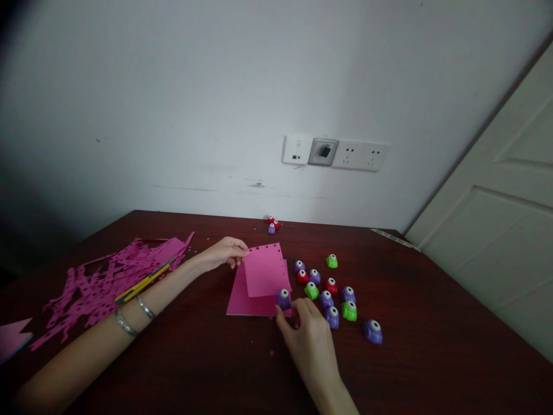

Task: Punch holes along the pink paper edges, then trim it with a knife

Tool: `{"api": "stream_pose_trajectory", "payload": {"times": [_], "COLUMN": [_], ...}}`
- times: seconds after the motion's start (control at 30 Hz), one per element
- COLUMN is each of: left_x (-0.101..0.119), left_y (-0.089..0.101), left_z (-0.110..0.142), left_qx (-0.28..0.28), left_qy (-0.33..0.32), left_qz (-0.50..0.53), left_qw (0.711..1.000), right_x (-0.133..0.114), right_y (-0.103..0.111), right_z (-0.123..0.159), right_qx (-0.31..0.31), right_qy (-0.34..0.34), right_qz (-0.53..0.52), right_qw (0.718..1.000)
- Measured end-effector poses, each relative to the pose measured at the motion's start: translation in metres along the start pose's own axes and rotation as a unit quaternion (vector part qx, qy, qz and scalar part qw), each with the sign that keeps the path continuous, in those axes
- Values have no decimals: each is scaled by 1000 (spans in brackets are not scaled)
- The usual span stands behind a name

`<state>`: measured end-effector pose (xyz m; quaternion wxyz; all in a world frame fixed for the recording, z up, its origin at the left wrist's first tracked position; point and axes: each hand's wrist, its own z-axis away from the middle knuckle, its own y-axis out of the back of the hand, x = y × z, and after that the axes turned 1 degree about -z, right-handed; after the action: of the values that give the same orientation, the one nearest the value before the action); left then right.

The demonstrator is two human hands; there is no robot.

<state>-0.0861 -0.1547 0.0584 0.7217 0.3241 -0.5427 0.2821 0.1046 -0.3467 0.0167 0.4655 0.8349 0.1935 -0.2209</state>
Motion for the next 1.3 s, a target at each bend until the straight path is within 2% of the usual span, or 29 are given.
{"api": "stream_pose_trajectory", "payload": {"times": [0.4,0.93,1.3], "left_x": [-4,-7,-18], "left_y": [2,-2,-4], "left_z": [-3,-4,-9], "left_qx": [4,-19,-38], "left_qy": [-2,0,8], "left_qz": [3,5,3], "left_qw": [1000,1000,999], "right_x": [-2,-4,-3], "right_y": [1,1,-5], "right_z": [-1,0,2], "right_qx": [-3,12,4], "right_qy": [1,21,30], "right_qz": [17,19,39], "right_qw": [1000,1000,999]}}
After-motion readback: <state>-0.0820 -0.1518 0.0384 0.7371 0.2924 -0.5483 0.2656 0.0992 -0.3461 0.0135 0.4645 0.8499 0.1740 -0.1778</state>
